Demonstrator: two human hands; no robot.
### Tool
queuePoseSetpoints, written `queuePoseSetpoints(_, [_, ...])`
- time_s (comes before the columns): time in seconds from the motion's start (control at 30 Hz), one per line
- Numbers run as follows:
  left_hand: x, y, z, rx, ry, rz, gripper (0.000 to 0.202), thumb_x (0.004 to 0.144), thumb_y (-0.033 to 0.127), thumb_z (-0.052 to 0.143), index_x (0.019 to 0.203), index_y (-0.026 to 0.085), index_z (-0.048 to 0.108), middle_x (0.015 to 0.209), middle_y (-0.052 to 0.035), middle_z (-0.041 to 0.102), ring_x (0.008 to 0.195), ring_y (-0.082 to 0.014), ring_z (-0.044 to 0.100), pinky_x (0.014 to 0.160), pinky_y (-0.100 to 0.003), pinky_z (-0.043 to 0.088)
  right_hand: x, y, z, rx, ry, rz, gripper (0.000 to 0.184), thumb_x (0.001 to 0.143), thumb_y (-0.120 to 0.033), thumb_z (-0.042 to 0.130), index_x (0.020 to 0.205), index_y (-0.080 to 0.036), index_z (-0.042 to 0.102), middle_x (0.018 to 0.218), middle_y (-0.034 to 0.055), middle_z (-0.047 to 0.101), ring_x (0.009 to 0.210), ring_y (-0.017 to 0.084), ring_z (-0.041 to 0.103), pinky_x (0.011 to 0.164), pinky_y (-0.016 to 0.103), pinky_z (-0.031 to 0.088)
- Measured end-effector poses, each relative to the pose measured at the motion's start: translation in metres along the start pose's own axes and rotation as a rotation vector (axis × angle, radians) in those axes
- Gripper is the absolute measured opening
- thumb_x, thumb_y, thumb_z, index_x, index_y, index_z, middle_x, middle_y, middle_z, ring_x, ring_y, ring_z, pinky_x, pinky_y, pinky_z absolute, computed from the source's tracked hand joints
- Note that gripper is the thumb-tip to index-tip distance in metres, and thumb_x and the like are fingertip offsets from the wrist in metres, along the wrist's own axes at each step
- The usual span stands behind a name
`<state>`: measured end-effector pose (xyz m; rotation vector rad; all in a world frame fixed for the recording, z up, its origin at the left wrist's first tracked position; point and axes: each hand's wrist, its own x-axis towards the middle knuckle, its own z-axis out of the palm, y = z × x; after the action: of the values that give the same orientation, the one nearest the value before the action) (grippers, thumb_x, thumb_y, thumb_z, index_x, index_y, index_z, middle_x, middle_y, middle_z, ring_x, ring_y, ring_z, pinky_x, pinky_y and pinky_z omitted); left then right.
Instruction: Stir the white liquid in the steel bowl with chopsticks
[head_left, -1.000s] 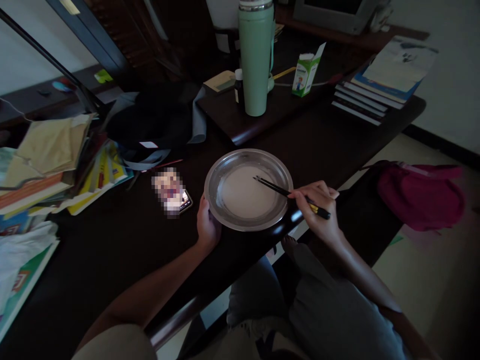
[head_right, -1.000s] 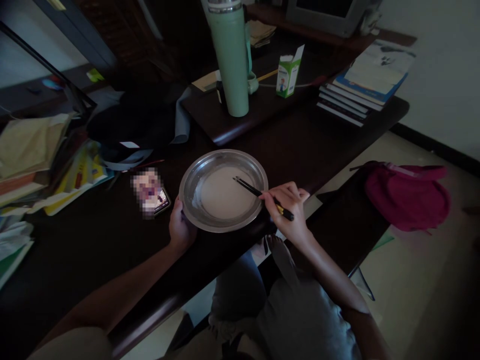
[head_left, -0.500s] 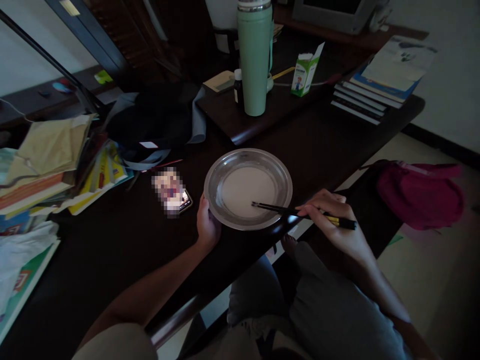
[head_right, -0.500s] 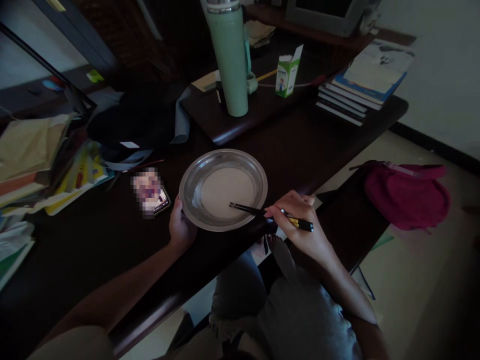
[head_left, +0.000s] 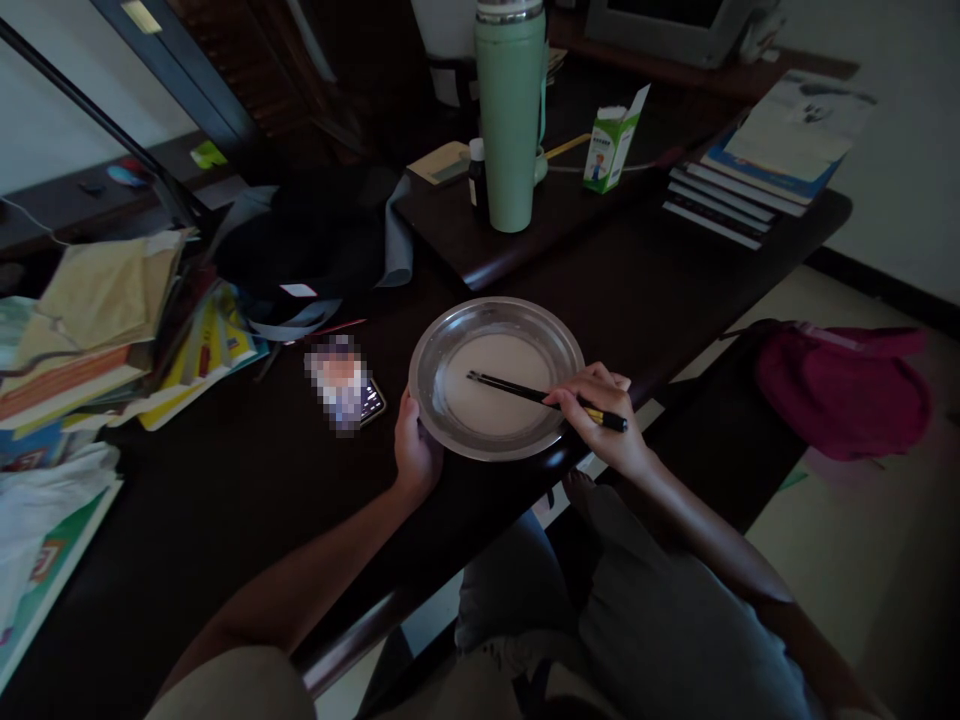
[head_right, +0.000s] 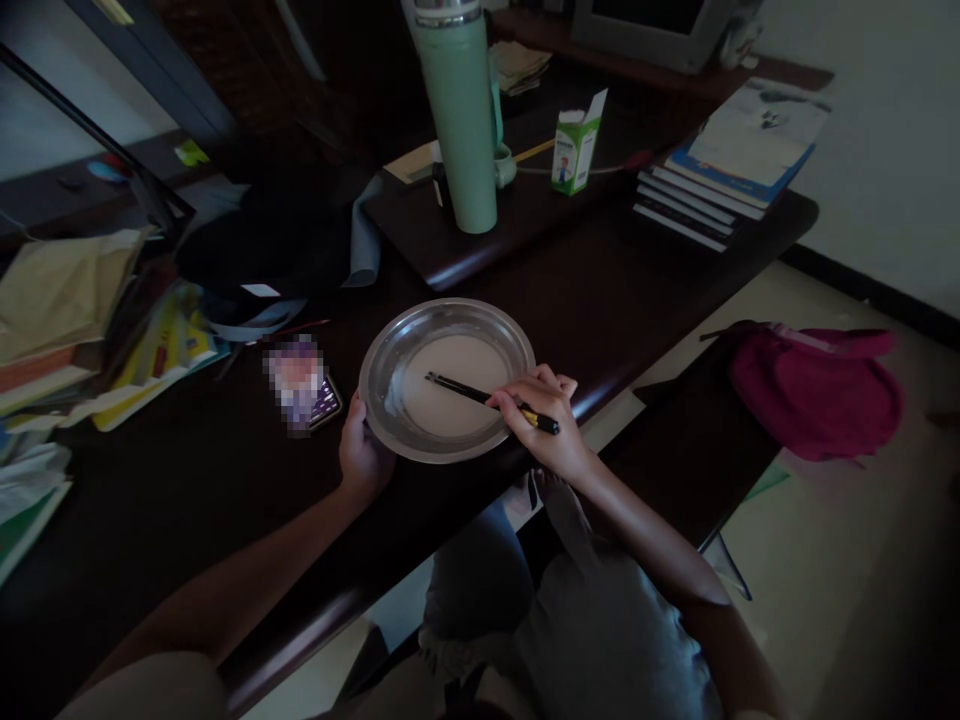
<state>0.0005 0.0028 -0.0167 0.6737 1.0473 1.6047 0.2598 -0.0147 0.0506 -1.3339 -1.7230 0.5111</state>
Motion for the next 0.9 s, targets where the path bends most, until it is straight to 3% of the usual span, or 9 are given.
queuePoseSetpoints(0.13, [0.0, 0.0, 0.0, 0.003, 0.013, -0.003, 0.045, 0.093, 0.058, 0.076, 0.125, 0.027, 0.08, 0.128, -0.0064, 0.082, 0.129, -0.0308, 0.073, 0.116, -0.046, 0.056, 0.004, 0.003, -0.005, -0.088, 0.065, 0.005, 0.038, 0.108, -0.045, 0.056, 0.084, -0.031, 0.082, 0.09, -0.0013, 0.087, 0.09, 0.024, 0.07, 0.09, 0.048, 0.034])
queuePoseSetpoints(0.3, [0.0, -0.001, -0.002, -0.013, -0.001, 0.0, 0.044, 0.094, 0.058, 0.076, 0.126, 0.028, 0.08, 0.131, -0.006, 0.081, 0.129, -0.0304, 0.073, 0.116, -0.047, 0.056, -0.002, -0.003, -0.034, -0.165, 0.143, 0.057, 0.034, 0.106, -0.041, 0.061, 0.081, -0.031, 0.082, 0.084, -0.0006, 0.084, 0.088, 0.024, 0.071, 0.092, 0.049, 0.036])
queuePoseSetpoints(0.53, [0.003, 0.002, -0.004, -0.011, -0.028, -0.001, 0.042, 0.094, 0.058, 0.076, 0.122, 0.027, 0.081, 0.129, -0.0071, 0.081, 0.132, -0.0321, 0.072, 0.119, -0.05, 0.054, -0.013, -0.021, -0.066, -0.076, 0.033, 0.077, 0.032, 0.105, -0.036, 0.064, 0.078, -0.032, 0.081, 0.081, 0.0, 0.081, 0.078, 0.023, 0.071, 0.082, 0.047, 0.043])
queuePoseSetpoints(0.7, [0.004, 0.003, -0.002, -0.018, -0.028, 0.01, 0.041, 0.094, 0.059, 0.077, 0.12, 0.028, 0.081, 0.127, -0.0046, 0.082, 0.128, -0.03, 0.074, 0.117, -0.047, 0.056, -0.012, -0.026, -0.058, -0.011, -0.08, 0.054, 0.03, 0.105, -0.035, 0.063, 0.082, -0.032, 0.082, 0.083, -0.0006, 0.083, 0.083, 0.023, 0.072, 0.086, 0.048, 0.042])
queuePoseSetpoints(0.9, [0.001, 0.002, 0.003, -0.019, -0.018, 0.009, 0.045, 0.091, 0.061, 0.079, 0.122, 0.028, 0.081, 0.125, -0.0047, 0.083, 0.124, -0.0307, 0.075, 0.112, -0.045, 0.059, -0.009, -0.016, -0.029, -0.004, -0.096, 0.0, 0.033, 0.107, -0.041, 0.06, 0.085, -0.032, 0.082, 0.089, -0.0012, 0.086, 0.088, 0.024, 0.07, 0.087, 0.048, 0.039])
